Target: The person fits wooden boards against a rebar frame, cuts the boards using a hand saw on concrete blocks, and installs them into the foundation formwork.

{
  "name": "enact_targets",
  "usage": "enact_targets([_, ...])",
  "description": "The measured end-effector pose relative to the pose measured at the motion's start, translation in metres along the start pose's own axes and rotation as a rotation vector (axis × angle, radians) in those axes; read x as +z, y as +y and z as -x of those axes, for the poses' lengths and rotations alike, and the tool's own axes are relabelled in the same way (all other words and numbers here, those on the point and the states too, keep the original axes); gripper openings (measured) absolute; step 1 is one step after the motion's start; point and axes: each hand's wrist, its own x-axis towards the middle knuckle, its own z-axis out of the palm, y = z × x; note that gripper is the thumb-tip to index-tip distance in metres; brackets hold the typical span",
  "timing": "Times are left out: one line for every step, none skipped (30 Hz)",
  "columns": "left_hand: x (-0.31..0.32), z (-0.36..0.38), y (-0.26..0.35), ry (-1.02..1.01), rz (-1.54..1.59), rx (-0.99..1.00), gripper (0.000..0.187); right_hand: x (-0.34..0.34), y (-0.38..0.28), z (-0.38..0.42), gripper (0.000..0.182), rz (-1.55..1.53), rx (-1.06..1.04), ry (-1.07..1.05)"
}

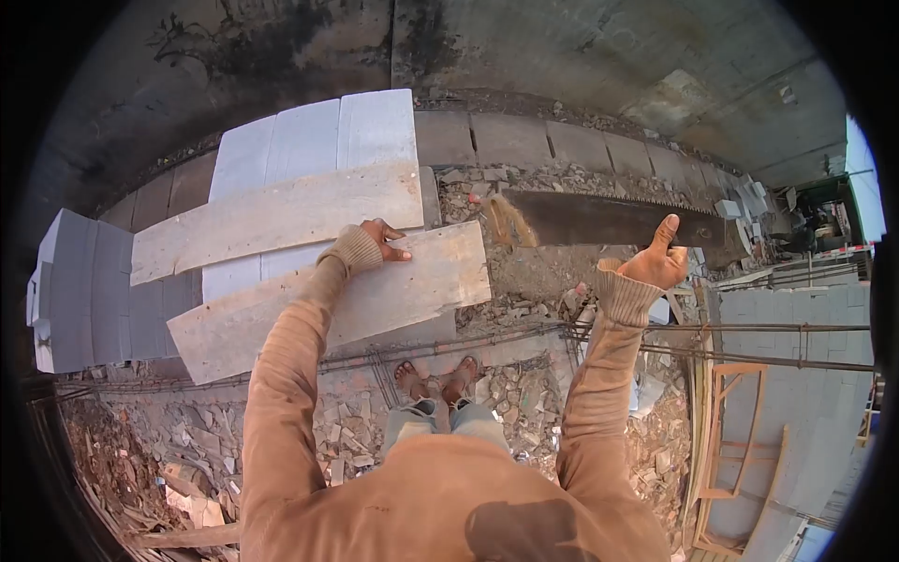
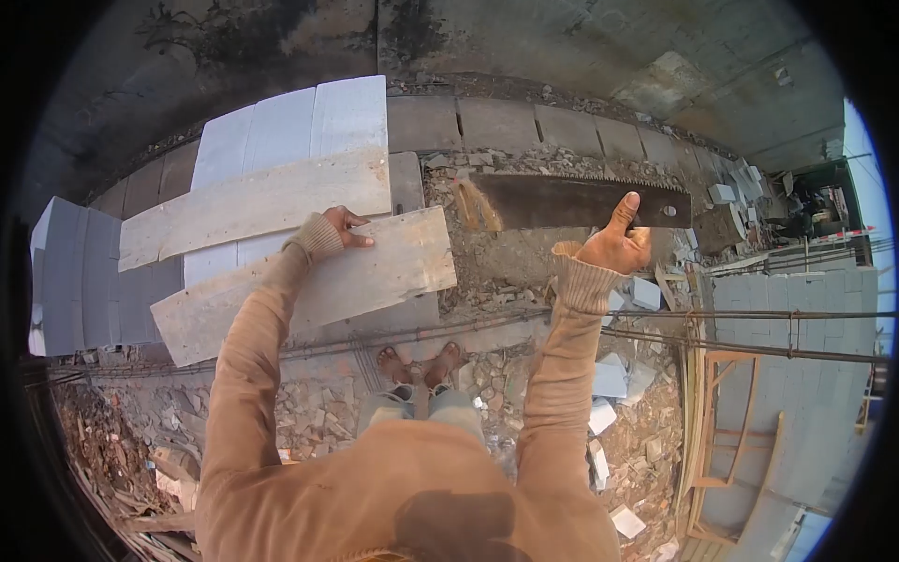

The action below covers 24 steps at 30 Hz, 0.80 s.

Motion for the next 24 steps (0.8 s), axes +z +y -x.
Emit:
enact_targets([0.008,-0.02,0.007,-0.018,0.001,0.021,0.06,-0.023,0.007,0.003,0.066,-0.006,-0.003,0.026])
enact_targets([0.016,-0.036,0.013,-0.051,-0.05,0.031,0.063,-0.046,0.014,0.008,0.064,-0.014,-0.003,0.047])
enact_targets([0.023,-0.048,0.018,-0.082,-0.102,0.035,0.066,-0.073,0.025,0.012,0.059,0.056,0.044,0.046])
enact_targets([0.028,-0.056,0.02,-0.099,-0.104,0.041,0.066,-0.099,0.034,0.017,0.055,0.123,0.093,0.042])
enact_targets([0.03,-0.062,0.02,-0.114,-0.109,0.085,0.067,-0.117,0.038,0.024,0.05,0.055,0.137,0.023])
enact_targets([0.035,-0.064,0.02,-0.13,-0.116,0.127,0.068,-0.133,0.041,0.033,0.046,-0.014,0.182,0.005])
enact_targets([0.034,-0.061,0.024,-0.143,-0.115,0.116,0.066,-0.153,0.048,0.041,0.046,-0.006,0.193,0.01])
enact_targets([0.033,-0.053,0.03,-0.154,-0.122,0.113,0.066,-0.173,0.055,0.05,0.043,0.17,0.212,-0.053])
enact_targets([0.033,-0.045,0.034,-0.112,-0.112,0.119,0.065,-0.187,0.063,0.058,0.04,0.343,0.232,-0.118])
enact_targets([0.034,-0.038,0.037,-0.067,-0.104,0.125,0.064,-0.191,0.065,0.067,0.04,0.343,0.246,-0.115])
enact_targets([0.037,-0.032,0.035,-0.07,-0.113,0.12,0.064,-0.191,0.065,0.078,0.039,0.289,0.28,-0.142])
enact_targets([0.041,-0.026,0.031,0.172,-0.248,0.295,0.066,-0.192,0.066,0.089,0.039,0.234,0.316,-0.171])
enact_targets([0.045,-0.019,0.028,0.413,-0.38,0.474,0.068,-0.195,0.069,0.097,0.037,0.201,0.37,-0.224])
enact_targets([0.047,-0.01,0.032,0.408,-0.387,0.471,0.068,-0.193,0.066,0.102,0.037,0.198,0.379,-0.225])
enact_targets([0.054,-0.002,0.039,0.547,-0.31,0.482,0.069,-0.19,0.062,0.107,0.037,0.293,0.328,-0.299])
enact_targets([0.063,0.013,0.048,0.683,-0.23,0.489,0.071,-0.187,0.058,0.112,0.037,0.389,0.276,-0.375])
enact_targets([0.071,0.038,0.065,0.559,-0.063,0.458,0.073,-0.175,0.057,0.116,0.039,0.235,0.248,-0.361])
enact_targets([0.083,0.069,0.081,0.435,0.103,0.425,0.074,-0.16,0.05,0.118,0.039,0.234,0.25,-0.362])
enact_targets([0.102,0.097,0.089,0.283,0.206,0.364,0.073,-0.144,0.04,0.117,0.042,0.131,0.22,-0.325])
enact_targets([0.122,0.121,0.093,0.132,0.307,0.303,0.072,-0.132,0.037,0.113,0.043,0.078,0.203,-0.305])
enact_targets([0.146,0.142,0.092,0.089,0.398,0.292,0.069,-0.121,0.034,0.109,0.045,0.025,0.186,-0.287])
enact_targets([0.161,0.153,0.09,0.043,0.487,0.283,0.066,-0.113,0.035,0.106,0.048,0.029,0.24,-0.322])
enact_targets([0.161,0.159,0.095,0.041,0.486,0.284,0.066,-0.107,0.034,0.104,0.05,0.036,0.295,-0.355])
enact_targets([0.16,0.166,0.101,0.006,0.594,0.139,0.061,-0.103,0.029,0.102,0.05,0.042,0.298,-0.354])
